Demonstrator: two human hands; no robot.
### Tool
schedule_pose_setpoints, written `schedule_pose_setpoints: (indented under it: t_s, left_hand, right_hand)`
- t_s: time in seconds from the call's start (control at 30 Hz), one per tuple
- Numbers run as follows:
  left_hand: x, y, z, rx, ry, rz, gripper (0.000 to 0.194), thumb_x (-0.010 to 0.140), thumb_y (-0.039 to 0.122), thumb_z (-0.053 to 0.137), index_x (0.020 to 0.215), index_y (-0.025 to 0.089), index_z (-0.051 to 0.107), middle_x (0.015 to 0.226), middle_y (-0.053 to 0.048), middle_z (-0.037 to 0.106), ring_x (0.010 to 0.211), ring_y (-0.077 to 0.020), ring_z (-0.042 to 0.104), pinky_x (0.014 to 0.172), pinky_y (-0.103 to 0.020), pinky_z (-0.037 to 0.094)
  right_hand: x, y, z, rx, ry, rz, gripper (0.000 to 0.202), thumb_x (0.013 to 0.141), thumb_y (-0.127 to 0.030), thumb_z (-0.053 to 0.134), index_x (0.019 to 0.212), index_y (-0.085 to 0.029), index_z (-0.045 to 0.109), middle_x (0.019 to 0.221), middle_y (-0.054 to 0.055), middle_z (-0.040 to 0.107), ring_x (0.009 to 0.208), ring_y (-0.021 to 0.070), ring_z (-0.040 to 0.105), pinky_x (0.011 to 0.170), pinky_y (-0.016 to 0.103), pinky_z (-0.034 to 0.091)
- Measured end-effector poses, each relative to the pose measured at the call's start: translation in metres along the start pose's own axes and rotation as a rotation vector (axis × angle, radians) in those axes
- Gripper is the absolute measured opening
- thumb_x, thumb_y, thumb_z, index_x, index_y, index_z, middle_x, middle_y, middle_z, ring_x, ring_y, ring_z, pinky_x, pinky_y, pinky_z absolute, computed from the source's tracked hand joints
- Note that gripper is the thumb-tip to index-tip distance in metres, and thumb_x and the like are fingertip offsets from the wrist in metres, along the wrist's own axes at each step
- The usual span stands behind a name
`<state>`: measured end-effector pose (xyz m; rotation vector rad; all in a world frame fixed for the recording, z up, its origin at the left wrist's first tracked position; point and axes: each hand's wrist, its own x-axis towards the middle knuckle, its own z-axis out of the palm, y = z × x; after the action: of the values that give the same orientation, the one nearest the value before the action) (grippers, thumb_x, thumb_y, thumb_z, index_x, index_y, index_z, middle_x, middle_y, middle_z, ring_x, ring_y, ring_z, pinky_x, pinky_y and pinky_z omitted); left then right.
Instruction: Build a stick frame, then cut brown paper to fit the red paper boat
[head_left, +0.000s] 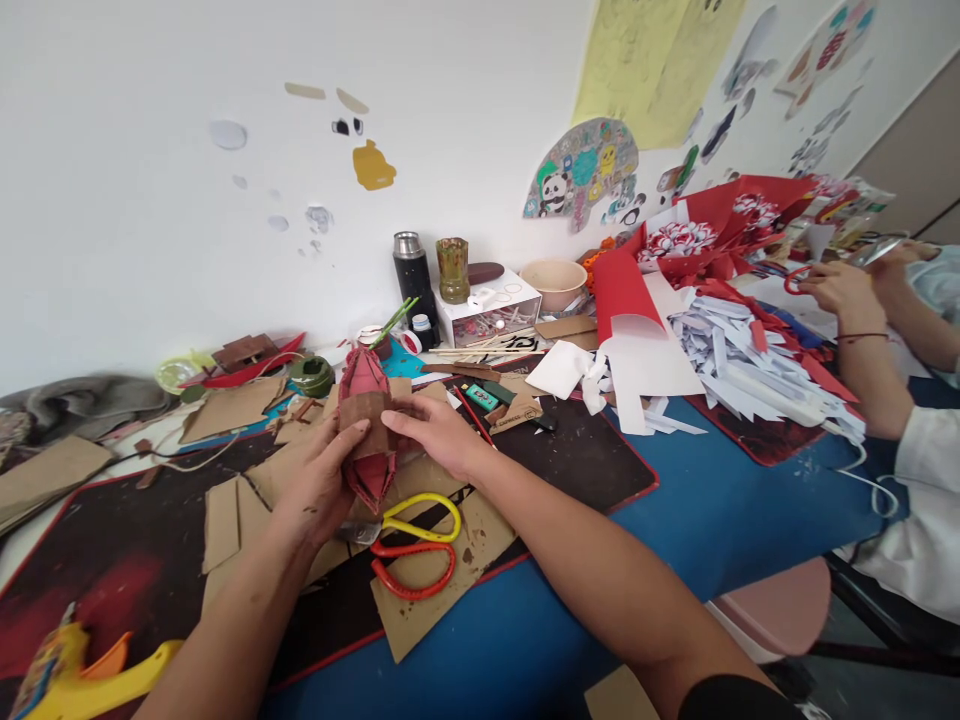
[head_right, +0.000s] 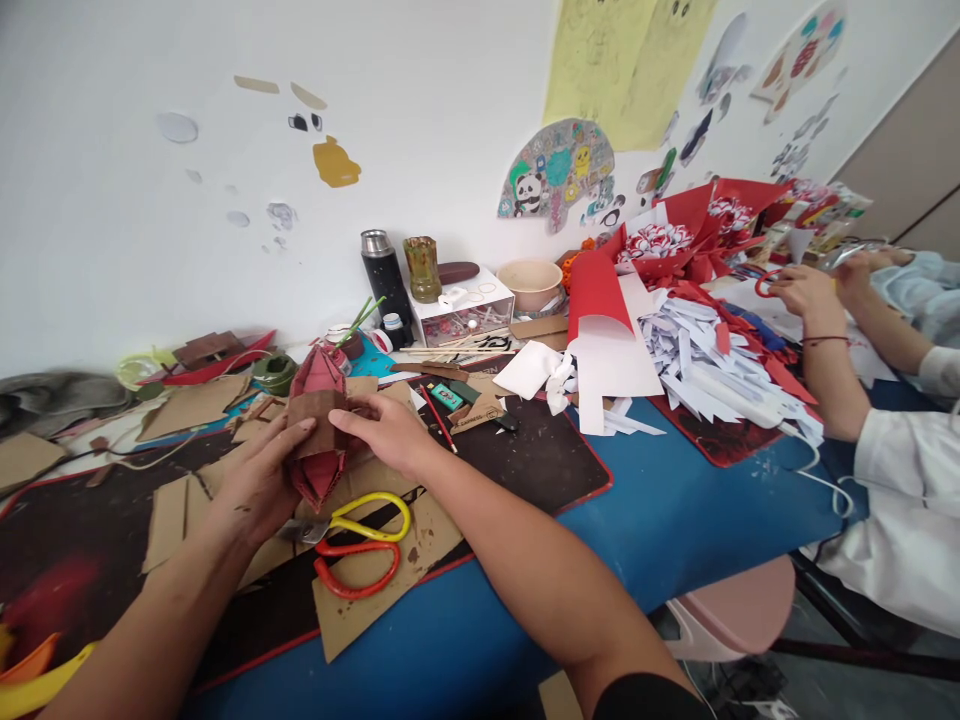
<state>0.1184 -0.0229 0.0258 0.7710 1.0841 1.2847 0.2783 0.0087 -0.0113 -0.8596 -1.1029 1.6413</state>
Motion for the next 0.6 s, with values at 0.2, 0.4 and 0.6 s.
schedule_pose_setpoints:
  t_s: [0.2,0.4,0.6]
  left_hand:
    - [0.0031,-0.0030,-0.0018,-0.011,0.028,0.014,0.041,0.071,0.031,0.091,0.109,0.022,0.081,0.108,-0.007,0.086,0.095,-0.0269,0.082,0.078,-0.030,0.068]
    - [0.0036,-0.0045,-0.0029,-0.016,0.004,-0.037,0.043,0.076,0.037,0.090,0.114,0.020,0.081,0.109,-0.010,0.086,0.102,-0.0319,0.082,0.083,-0.037,0.071]
    - [-0.0014,-0.0019,0.0009,-0.001,-0.038,-0.027,0.054,0.069,0.037,0.097,0.118,0.022,0.081,0.116,-0.009,0.086,0.101,-0.0303,0.083,0.082,-0.034,0.071]
  right_hand:
    - [-0.0020,-0.0025,0.0019,-0.024,-0.019,-0.043,0.041,0.088,-0.046,0.090,0.120,-0.022,0.081,0.127,0.008,0.082,0.122,0.0269,0.074,0.111,0.042,0.056]
    - [0.0004,0.0010,0.0001,-0.022,0.011,0.007,0.040,0.083,-0.044,0.094,0.114,-0.022,0.081,0.123,0.008,0.082,0.120,0.0275,0.074,0.111,0.044,0.055]
    - [0.0002,0.0026,0.0001,-0.020,0.029,0.007,0.045,0.083,-0.046,0.094,0.117,-0.020,0.077,0.122,0.009,0.080,0.115,0.0259,0.075,0.105,0.041,0.057]
